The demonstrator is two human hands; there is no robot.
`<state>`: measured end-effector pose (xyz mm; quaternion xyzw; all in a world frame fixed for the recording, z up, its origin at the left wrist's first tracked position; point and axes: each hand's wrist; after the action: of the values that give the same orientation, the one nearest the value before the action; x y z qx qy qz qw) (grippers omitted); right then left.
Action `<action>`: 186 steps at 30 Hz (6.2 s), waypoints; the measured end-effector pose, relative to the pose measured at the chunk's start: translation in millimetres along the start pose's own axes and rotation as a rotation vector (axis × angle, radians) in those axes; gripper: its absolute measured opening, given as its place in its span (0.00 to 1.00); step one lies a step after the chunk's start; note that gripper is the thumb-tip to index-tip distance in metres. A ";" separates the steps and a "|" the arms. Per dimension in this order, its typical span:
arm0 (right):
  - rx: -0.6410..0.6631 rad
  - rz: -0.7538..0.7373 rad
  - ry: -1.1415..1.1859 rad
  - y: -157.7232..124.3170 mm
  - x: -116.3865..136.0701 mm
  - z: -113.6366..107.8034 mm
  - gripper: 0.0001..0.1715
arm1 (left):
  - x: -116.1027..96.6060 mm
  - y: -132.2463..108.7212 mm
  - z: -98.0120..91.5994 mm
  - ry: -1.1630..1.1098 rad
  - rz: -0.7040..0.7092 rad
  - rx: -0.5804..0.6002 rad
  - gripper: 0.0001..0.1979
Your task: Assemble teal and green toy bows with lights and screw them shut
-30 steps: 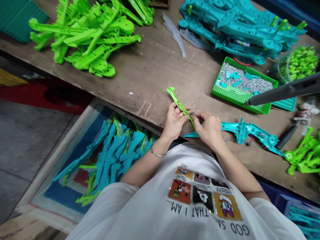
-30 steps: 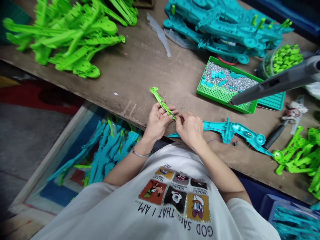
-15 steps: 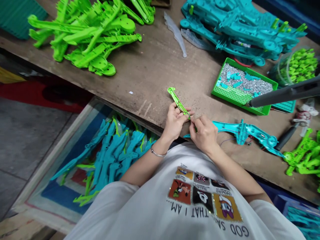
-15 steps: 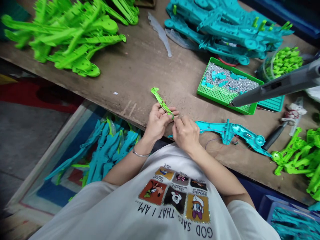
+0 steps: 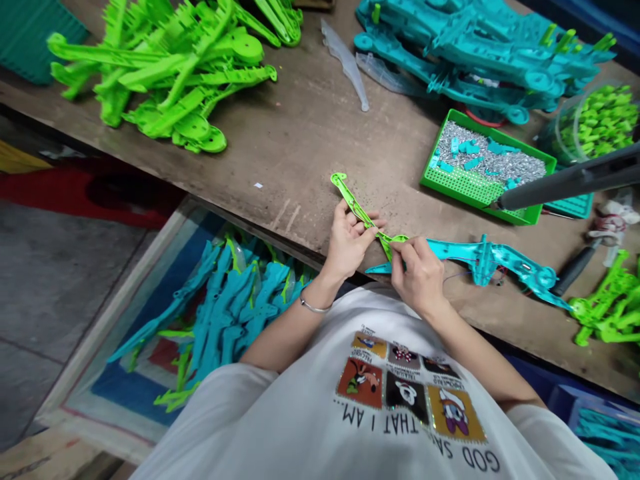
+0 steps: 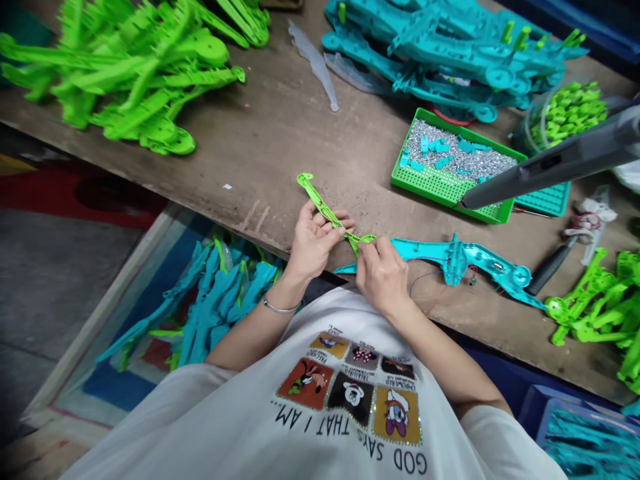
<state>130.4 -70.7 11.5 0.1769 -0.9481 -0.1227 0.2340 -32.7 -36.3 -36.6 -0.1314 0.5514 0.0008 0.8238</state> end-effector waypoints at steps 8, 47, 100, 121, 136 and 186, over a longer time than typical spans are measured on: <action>0.018 0.145 0.109 7.4 -9.2 2.8 0.11 | -0.6 -0.9 -2.5 0.310 0.155 -0.054 0.51; 0.135 0.066 0.035 0.8 -19.9 -17.1 0.13 | -21.2 -26.8 -26.5 1.226 0.758 0.576 0.32; 0.251 0.219 0.006 18.9 -14.6 -22.8 0.12 | -29.7 -31.0 -9.6 1.475 0.727 0.585 0.38; 0.257 0.169 -0.198 18.9 -55.9 -38.4 0.16 | -43.4 -35.4 0.4 1.658 0.703 0.638 0.38; 0.427 0.207 -0.263 37.9 -44.8 -43.9 0.14 | -47.4 -48.1 25.1 1.797 0.545 0.626 0.47; 0.495 -0.185 -0.209 28.0 -92.1 -60.3 0.21 | -38.5 -32.5 47.4 1.698 0.765 0.732 0.25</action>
<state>228.2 -18.1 35.3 0.3008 -0.9481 0.0742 0.0723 0.0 -51.8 22.3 0.3595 0.9287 0.0019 0.0914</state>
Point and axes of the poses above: each hand's wrist, its own y-axis towards the middle knuckle, its own z-axis out of the palm, x = y × z, and after that the axes turned 3 degrees about -x, right-handed
